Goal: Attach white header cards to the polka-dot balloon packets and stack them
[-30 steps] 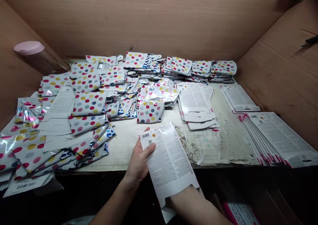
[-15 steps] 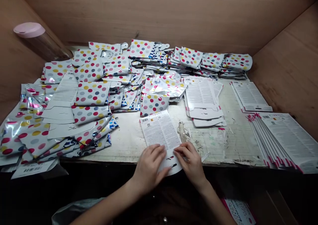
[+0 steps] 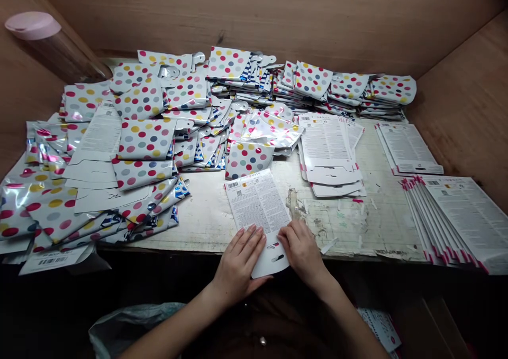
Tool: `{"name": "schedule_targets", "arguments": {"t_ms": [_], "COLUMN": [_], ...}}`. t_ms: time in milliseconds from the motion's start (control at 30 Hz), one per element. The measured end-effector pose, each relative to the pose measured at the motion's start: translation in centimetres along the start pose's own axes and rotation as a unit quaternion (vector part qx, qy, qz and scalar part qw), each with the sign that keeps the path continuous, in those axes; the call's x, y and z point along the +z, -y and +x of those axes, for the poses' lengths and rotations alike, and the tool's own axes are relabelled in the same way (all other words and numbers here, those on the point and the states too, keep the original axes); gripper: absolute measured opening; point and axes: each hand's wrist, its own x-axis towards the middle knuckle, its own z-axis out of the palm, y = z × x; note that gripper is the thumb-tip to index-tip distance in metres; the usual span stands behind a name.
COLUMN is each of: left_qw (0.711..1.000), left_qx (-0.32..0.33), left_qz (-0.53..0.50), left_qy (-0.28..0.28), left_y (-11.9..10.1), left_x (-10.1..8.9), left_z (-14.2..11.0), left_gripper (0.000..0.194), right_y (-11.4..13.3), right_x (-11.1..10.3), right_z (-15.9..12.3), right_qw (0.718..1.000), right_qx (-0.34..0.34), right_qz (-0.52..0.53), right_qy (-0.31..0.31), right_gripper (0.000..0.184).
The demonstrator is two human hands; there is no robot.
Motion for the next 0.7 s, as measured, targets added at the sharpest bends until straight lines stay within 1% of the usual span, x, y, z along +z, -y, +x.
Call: {"name": "schedule_targets", "arguments": {"t_ms": [67,100,267,367,433,500,700], "left_qw": [1.0,1.0,1.0,0.999,1.0,0.999,0.997], "left_qx": [0.0,0.0,0.001,-0.004,-0.005,-0.008,-0.019], "left_qz": [0.003,0.004,-0.013,-0.028,-0.025,-0.028,-0.061], "left_qy": [-0.002,-0.003,-0.014,-0.019,-0.017,-0.019,-0.037], "left_y": [0.0,0.0,0.1,0.2,0.1,0.0,-0.1], "left_x": [0.0,0.0,0.1,0.1,0.1,0.2,0.1], "left_z": [0.1,0.1,0.1,0.1,0.1,0.1,0.3], "left_gripper": [0.08,0.08,0.081,0.081,0.082,0.084,0.085], "right_y": [0.0,-0.1,-0.4,-0.6,-0.5,-0.4,-0.4], "right_x": [-0.1,-0.2,-1.2,-1.1,-0.9,-0.6,-0.1], "right_z": [-0.3,-0.6,-1.5,-1.2,-0.8,-0.6,-0.5], "right_qw": [1.0,1.0,0.995,0.993,0.993,0.995,1.0], "right_qx": [-0.007,-0.007,0.031,0.039,0.041,0.039,0.0], "right_qz": [-0.021,-0.014,0.097,0.111,0.107,0.092,0.008], "right_qy": [0.01,0.013,-0.007,-0.014,-0.022,-0.026,-0.013], "right_gripper": [0.016,0.016,0.012,0.013,0.01,0.012,0.019]}}
